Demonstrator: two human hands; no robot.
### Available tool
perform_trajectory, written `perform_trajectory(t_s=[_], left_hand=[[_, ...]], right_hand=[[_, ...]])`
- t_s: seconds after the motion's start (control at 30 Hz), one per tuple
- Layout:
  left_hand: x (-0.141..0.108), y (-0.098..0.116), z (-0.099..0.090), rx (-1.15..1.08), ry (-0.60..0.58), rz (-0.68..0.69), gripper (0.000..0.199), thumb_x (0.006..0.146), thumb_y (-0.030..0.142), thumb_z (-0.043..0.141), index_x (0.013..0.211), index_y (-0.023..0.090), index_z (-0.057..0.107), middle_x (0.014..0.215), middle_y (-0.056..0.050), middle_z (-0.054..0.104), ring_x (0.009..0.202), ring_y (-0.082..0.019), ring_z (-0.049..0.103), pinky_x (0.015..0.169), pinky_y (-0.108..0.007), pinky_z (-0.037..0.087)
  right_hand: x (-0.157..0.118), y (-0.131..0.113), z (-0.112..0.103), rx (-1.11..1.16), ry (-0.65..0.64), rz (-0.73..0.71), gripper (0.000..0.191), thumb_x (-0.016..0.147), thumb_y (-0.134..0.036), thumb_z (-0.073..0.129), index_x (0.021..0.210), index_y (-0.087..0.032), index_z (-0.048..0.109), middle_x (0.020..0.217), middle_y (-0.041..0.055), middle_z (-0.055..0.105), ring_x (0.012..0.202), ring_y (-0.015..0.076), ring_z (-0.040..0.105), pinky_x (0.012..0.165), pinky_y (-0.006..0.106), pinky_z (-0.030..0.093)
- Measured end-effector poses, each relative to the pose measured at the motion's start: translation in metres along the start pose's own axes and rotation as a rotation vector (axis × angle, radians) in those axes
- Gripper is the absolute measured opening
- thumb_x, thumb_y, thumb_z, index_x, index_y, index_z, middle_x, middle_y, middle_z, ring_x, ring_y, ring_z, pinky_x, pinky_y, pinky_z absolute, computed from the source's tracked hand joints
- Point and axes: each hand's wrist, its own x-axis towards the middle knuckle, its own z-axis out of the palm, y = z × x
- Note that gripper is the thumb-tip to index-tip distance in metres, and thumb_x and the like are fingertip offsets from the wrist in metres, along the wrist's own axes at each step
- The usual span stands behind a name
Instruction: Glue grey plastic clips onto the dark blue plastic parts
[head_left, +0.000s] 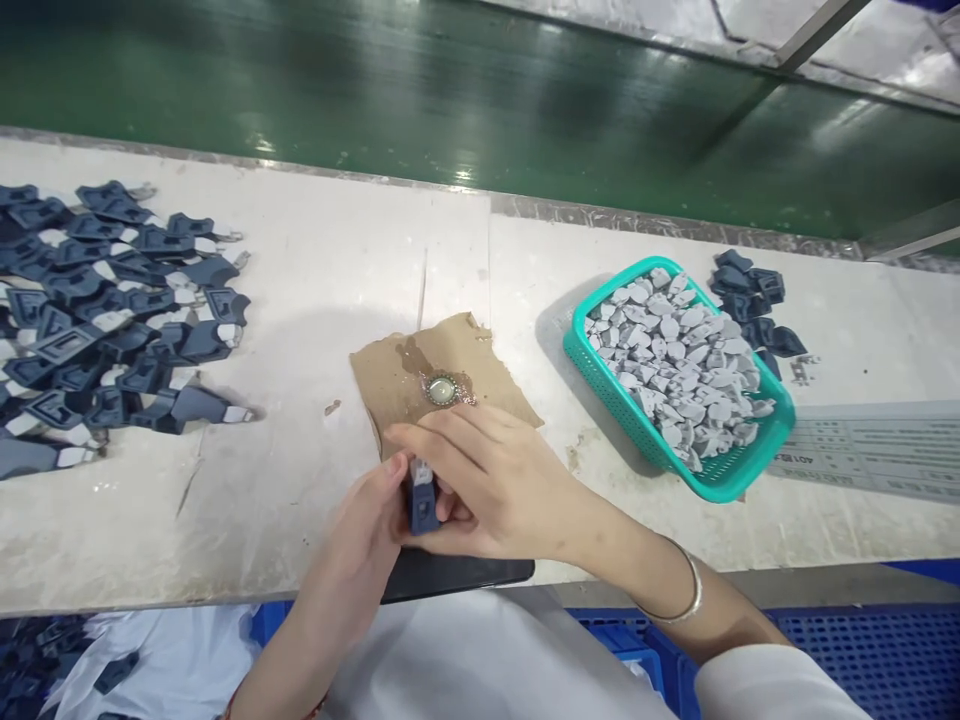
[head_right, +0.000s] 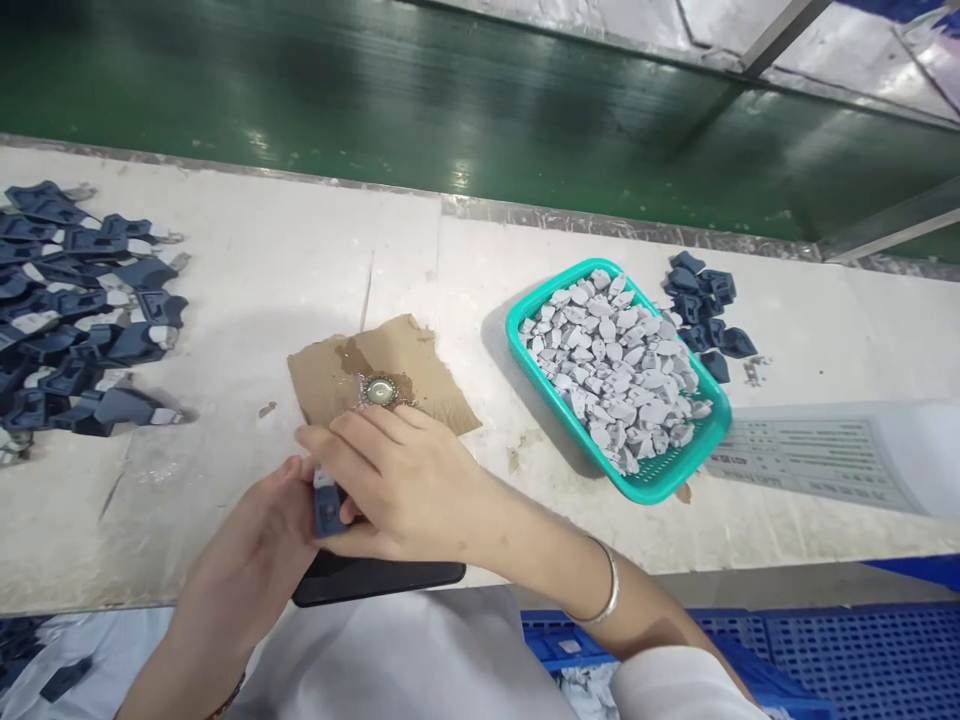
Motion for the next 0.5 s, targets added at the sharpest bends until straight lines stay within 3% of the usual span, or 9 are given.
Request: perform_trajectory(t_s=[0.07, 0.13, 0.2, 0.27, 0.3, 0.33, 0.4, 0.5], left_hand=[[0.003, 0.004, 0.002, 0.046, 0.017, 0.045, 0.057, 0.084, 0.071, 0.073, 0.064, 0.021, 0.057, 0.060, 0.002, 0.047, 0.052, -0.013, 0.047, 0.043, -0.027, 0.037], [0.005, 0.011, -0.002, 0.119, 0.046, 0.117, 0.060, 0.086, 0.068, 0.069, 0.055, 0.022, 0.046, 0.054, 0.003, 0.038, 0.045, -0.010, 0.036, 0.040, -0.027, 0.027], [0.007, 0.018, -0.013, 0.272, 0.132, 0.241, 0.056, 0.089, 0.058, 0.062, 0.051, 0.023, 0.040, 0.051, 0.003, 0.032, 0.044, -0.010, 0.031, 0.041, -0.029, 0.024], [0.006, 0.024, -0.029, 0.443, 0.287, 0.404, 0.049, 0.090, 0.045, 0.055, 0.050, 0.023, 0.038, 0.051, 0.002, 0.032, 0.048, -0.012, 0.033, 0.045, -0.031, 0.026], [0.005, 0.027, -0.038, 0.502, 0.378, 0.482, 0.045, 0.091, 0.039, 0.053, 0.051, 0.023, 0.039, 0.052, 0.001, 0.033, 0.051, -0.013, 0.035, 0.049, -0.032, 0.026], [0.003, 0.030, -0.047, 0.560, 0.480, 0.547, 0.041, 0.091, 0.033, 0.053, 0.052, 0.022, 0.042, 0.054, 0.001, 0.035, 0.054, -0.014, 0.035, 0.052, -0.033, 0.025], [0.002, 0.036, -0.066, 0.741, 0.679, 0.630, 0.033, 0.092, 0.028, 0.055, 0.060, 0.022, 0.051, 0.060, 0.000, 0.041, 0.060, -0.015, 0.039, 0.059, -0.035, 0.027], [0.006, 0.044, -0.091, 1.257, 0.862, 0.668, 0.021, 0.097, 0.040, 0.055, 0.091, 0.024, 0.066, 0.088, -0.005, 0.062, 0.091, -0.027, 0.061, 0.086, -0.044, 0.046]], right_hand=[[0.000, 0.003, -0.011, 0.043, -0.030, -0.045, 0.062, 0.098, -0.055, 0.066, 0.140, -0.010, 0.056, 0.123, 0.0158, 0.074, 0.110, 0.0261, 0.071, 0.090, 0.039, 0.059], [-0.002, 0.008, -0.029, 0.069, 0.022, -0.014, 0.048, 0.101, -0.052, 0.065, 0.131, -0.016, 0.063, 0.122, 0.0134, 0.075, 0.114, 0.0255, 0.071, 0.094, 0.039, 0.058], [-0.006, 0.015, -0.050, -0.002, 0.211, 0.174, 0.017, 0.105, -0.037, 0.061, 0.109, -0.023, 0.069, 0.108, 0.0077, 0.077, 0.104, 0.0237, 0.072, 0.093, 0.040, 0.056], [-0.013, 0.026, -0.069, -0.196, 0.446, 0.462, 0.016, 0.104, -0.027, 0.057, 0.093, -0.025, 0.068, 0.094, 0.0053, 0.076, 0.091, 0.0234, 0.070, 0.085, 0.041, 0.054], [-0.016, 0.033, -0.077, -0.296, 0.502, 0.603, 0.016, 0.102, -0.027, 0.057, 0.090, -0.024, 0.069, 0.092, 0.0057, 0.075, 0.086, 0.0238, 0.069, 0.081, 0.041, 0.052], [-0.019, 0.040, -0.083, -0.369, 0.497, 0.718, 0.014, 0.098, -0.027, 0.059, 0.091, -0.023, 0.070, 0.092, 0.0067, 0.075, 0.082, 0.0242, 0.068, 0.078, 0.042, 0.052], [-0.025, 0.053, -0.090, -0.420, 0.365, 0.865, 0.014, 0.091, -0.026, 0.061, 0.097, -0.022, 0.073, 0.096, 0.0090, 0.077, 0.077, 0.0245, 0.067, 0.076, 0.042, 0.052], [-0.030, 0.066, -0.088, -0.444, 0.230, 0.921, 0.023, 0.087, -0.024, 0.060, 0.104, -0.020, 0.075, 0.102, 0.0124, 0.077, 0.076, 0.0252, 0.068, 0.081, 0.045, 0.055]])
